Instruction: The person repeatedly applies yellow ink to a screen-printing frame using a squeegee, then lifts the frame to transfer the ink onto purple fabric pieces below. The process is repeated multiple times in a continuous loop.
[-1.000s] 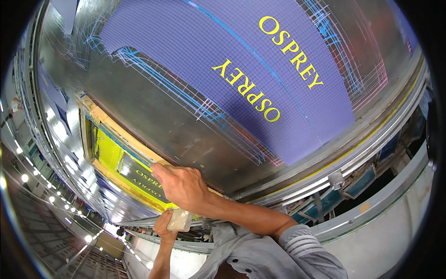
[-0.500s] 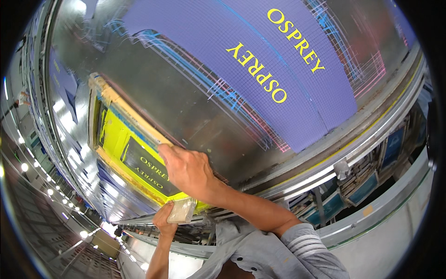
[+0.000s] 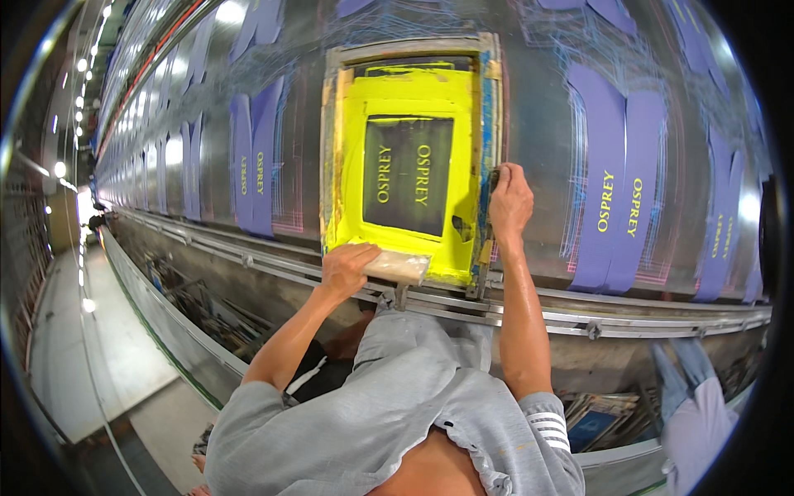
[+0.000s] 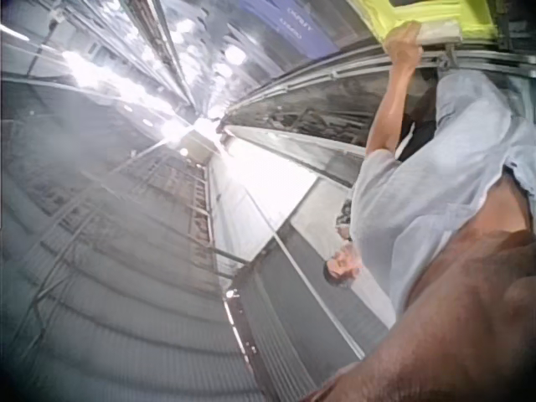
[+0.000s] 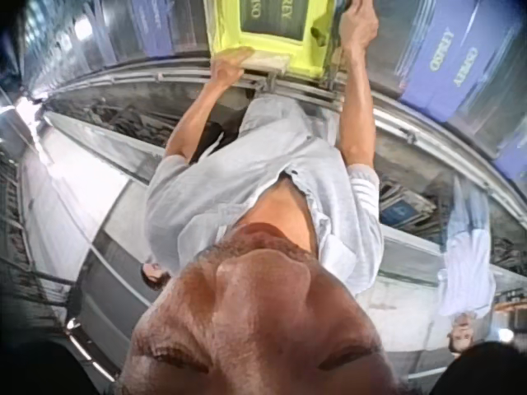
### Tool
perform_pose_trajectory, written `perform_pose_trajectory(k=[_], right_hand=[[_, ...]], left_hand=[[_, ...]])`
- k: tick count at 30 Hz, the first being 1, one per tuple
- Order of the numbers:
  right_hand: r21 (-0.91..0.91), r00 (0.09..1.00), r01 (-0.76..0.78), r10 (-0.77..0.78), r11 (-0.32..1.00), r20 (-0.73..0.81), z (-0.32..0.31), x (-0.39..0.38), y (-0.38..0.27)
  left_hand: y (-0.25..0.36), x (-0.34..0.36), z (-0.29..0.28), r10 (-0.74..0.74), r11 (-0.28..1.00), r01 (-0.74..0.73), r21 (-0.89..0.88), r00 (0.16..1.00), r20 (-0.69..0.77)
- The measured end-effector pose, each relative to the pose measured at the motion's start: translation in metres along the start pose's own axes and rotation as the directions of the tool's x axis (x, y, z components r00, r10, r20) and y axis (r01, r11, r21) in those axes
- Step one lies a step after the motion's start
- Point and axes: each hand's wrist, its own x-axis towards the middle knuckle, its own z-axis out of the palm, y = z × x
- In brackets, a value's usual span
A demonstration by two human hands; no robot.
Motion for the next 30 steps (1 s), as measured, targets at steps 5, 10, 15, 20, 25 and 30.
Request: perform_pose_trajectory(k=[5,10,15,20,25,30], right_hand=[[-0.049,1.0,0.005,-0.006,0.999,-0.022,-0.01,0.012,0.016],[-0.351,0.899,0.346,-0.415,0.87,-0.14,-0.022,0.022,-0.001],[-0.251,0.684,0.654,-0.417,0.714,0.599,-0.035,0.084,-0.123],[-0.389,0.643,0.652,-0.203,0.651,0.739,0.024,0.127,-0.125],[-0.213,0.602,0.762,-0.548,0.611,0.581,0.006,0.019,-0.088],[-0.168,0.581,0.754,-0.525,0.635,0.622,-0.004,-0.084,-0.044]], left_hand=[[-0.009,0.065,0.024,0.079,0.997,-0.077,0.016,0.982,-0.171],[-0.022,0.181,0.004,-0.025,0.999,0.023,-0.025,0.996,-0.082],[-0.018,0.277,-0.038,-0.055,0.989,0.03,0.147,0.983,0.175],[-0.02,0.296,-0.042,-0.003,0.989,-0.009,0.15,0.997,0.082],[0.005,0.188,-0.019,-0.027,0.999,0.023,0.049,0.995,0.094],[0.024,0.088,0.026,-0.028,0.994,0.033,-0.106,0.998,0.051]])
